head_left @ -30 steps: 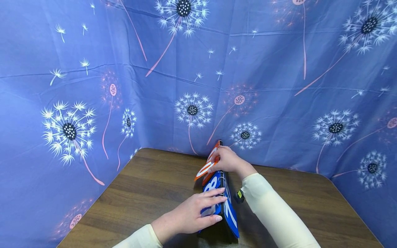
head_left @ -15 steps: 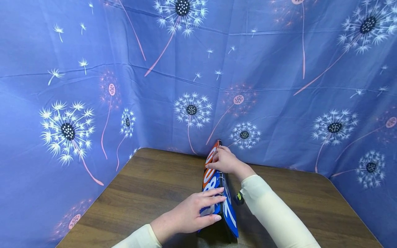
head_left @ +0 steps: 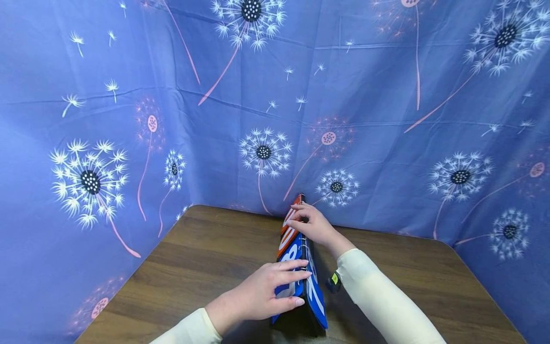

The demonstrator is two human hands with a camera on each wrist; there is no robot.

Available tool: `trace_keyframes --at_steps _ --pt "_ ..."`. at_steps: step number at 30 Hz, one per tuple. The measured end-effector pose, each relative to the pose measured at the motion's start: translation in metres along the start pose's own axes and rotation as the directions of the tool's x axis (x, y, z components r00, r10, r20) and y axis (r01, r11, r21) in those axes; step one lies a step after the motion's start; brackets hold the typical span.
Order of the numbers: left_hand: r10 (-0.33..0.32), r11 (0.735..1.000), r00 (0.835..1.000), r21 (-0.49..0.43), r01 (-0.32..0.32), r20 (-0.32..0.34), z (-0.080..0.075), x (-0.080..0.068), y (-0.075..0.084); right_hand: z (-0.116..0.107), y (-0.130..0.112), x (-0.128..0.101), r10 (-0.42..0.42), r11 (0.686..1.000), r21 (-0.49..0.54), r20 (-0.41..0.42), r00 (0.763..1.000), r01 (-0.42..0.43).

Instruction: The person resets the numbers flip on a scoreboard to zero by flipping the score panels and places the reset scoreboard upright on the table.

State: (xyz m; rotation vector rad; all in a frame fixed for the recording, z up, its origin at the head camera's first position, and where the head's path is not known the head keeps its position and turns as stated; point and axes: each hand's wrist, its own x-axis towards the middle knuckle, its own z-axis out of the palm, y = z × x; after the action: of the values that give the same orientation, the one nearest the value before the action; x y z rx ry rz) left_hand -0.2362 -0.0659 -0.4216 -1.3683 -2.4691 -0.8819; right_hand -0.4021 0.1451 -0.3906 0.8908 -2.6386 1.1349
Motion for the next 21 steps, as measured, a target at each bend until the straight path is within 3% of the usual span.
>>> trace_keyframes --at_steps 6,10,16,21 --pt "0.048 0.998 0.999 0.042 -0.048 0.002 -0.011 0.004 0.000 -0.011 -0.006 -0.011 -0.006 0.993 0.117 -0.007 1.000 0.007" --pt "0.081 0.997 0.996 0.011 -0.080 -0.031 -0.027 0.012 -0.004 -0.023 -0.011 -0.025 -0.014 0.989 0.150 -0.014 1.000 0.016" --pt "-0.038 0.995 0.996 -0.090 0.030 -0.082 -0.061 0.040 -0.027 -0.039 -0.012 -0.056 -0.017 0.973 0.229 0.020 1.000 0.012" --pt "-0.177 0.983 0.984 -0.060 0.175 -0.032 -0.082 0.071 -0.056 -0.040 0.002 -0.086 -0.014 0.961 0.276 0.072 0.997 -0.006"
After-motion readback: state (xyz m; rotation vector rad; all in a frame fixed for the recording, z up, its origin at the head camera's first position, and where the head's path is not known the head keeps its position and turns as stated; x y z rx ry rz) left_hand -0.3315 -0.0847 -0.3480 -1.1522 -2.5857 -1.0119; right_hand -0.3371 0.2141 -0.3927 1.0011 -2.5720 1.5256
